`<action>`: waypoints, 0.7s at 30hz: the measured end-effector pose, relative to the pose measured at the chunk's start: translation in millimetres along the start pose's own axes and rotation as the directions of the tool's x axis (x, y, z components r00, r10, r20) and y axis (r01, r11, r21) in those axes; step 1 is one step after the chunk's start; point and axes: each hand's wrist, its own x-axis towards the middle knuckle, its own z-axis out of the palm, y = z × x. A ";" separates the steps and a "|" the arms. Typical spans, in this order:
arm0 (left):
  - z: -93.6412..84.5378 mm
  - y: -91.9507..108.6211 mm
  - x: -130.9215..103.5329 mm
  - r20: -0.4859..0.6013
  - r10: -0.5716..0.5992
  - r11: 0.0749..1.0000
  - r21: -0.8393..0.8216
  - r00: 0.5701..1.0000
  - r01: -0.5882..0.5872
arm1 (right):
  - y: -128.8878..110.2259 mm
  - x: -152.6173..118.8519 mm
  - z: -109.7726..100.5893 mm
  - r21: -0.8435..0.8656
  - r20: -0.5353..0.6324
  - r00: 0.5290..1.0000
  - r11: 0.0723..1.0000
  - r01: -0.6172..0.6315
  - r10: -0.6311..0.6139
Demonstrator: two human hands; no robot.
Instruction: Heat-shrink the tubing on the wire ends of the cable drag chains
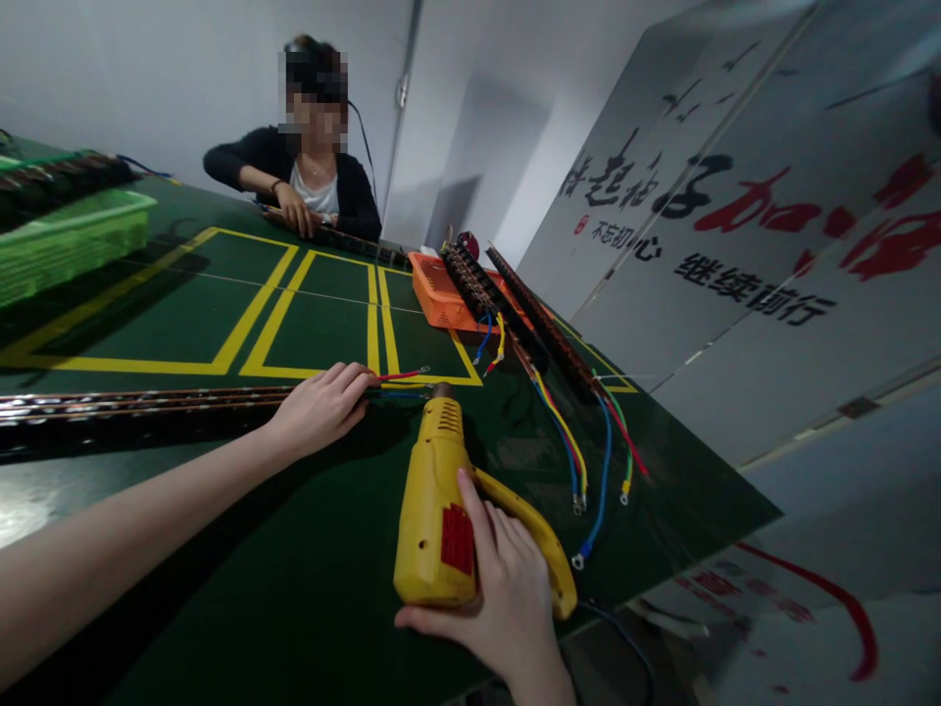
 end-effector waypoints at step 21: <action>-2.8 0.9 1.0 0.033 -0.009 1.000 -0.017 0.999 0.009 | -57.2 3.6 20.4 0.043 -0.089 0.988 0.990 0.132 -0.128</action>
